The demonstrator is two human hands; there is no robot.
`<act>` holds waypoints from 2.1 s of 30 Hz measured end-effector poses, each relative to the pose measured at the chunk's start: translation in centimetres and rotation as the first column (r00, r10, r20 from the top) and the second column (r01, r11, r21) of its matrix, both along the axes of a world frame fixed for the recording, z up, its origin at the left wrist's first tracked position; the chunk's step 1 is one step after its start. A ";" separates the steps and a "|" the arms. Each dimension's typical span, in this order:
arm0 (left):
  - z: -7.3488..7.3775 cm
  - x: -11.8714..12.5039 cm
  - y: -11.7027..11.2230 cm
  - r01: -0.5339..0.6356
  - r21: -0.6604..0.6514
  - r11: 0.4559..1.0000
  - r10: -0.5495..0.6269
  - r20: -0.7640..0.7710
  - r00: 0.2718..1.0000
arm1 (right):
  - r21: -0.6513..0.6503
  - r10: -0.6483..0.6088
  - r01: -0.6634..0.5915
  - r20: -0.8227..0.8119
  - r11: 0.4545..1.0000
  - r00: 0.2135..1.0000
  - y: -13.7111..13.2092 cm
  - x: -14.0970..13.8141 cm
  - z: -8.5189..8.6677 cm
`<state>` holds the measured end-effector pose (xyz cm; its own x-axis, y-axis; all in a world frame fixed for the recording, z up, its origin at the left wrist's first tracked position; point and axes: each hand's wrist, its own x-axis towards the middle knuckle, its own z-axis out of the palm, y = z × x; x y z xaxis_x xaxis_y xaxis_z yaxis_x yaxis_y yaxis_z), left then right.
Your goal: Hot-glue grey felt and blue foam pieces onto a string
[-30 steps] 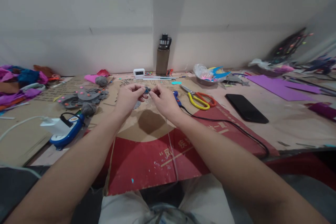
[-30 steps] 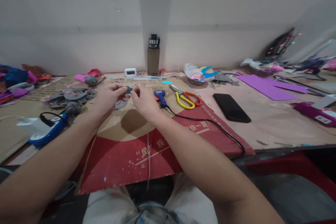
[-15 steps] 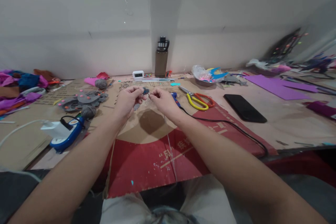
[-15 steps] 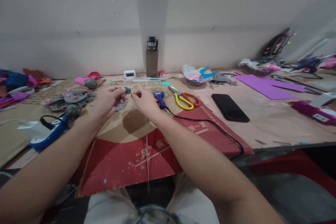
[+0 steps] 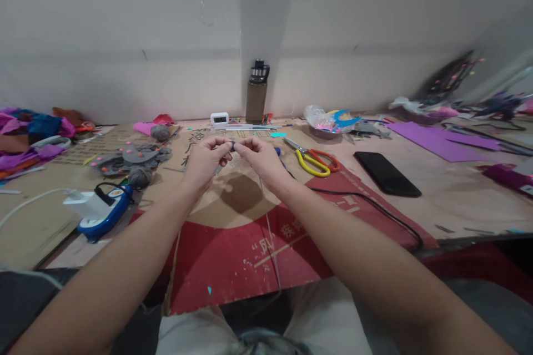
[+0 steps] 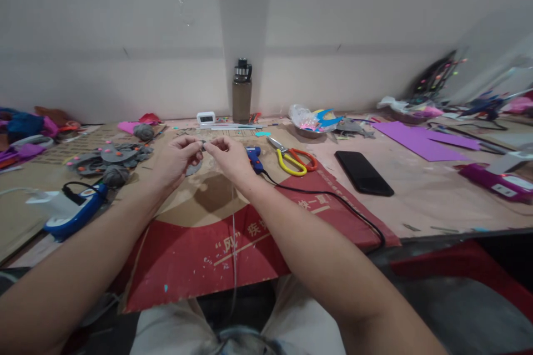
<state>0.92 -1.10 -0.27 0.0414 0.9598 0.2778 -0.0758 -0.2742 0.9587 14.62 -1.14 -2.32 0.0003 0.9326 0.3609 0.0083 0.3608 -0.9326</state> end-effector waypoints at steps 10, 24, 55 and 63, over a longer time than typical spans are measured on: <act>0.6 -0.3 -0.3 0.216 -0.190 0.958 -0.191 0.144 0.971 | 0.016 -0.072 0.071 0.096 0.997 0.993 -0.2 0.3 0.4; 0.2 -0.5 0.3 0.079 -0.092 0.993 -0.073 0.070 0.995 | 0.015 -0.019 0.017 0.144 1.000 0.989 -0.2 0.0 0.1; 0.3 -1.5 1.3 -0.064 -0.109 0.992 0.092 0.279 0.956 | 0.073 -0.243 0.388 0.880 0.919 0.408 0.1 7.4 0.4; 0.0 -1.7 1.7 0.012 -0.143 0.990 0.040 0.356 0.934 | 0.017 -0.225 0.393 0.843 0.919 0.489 1.1 6.4 -2.1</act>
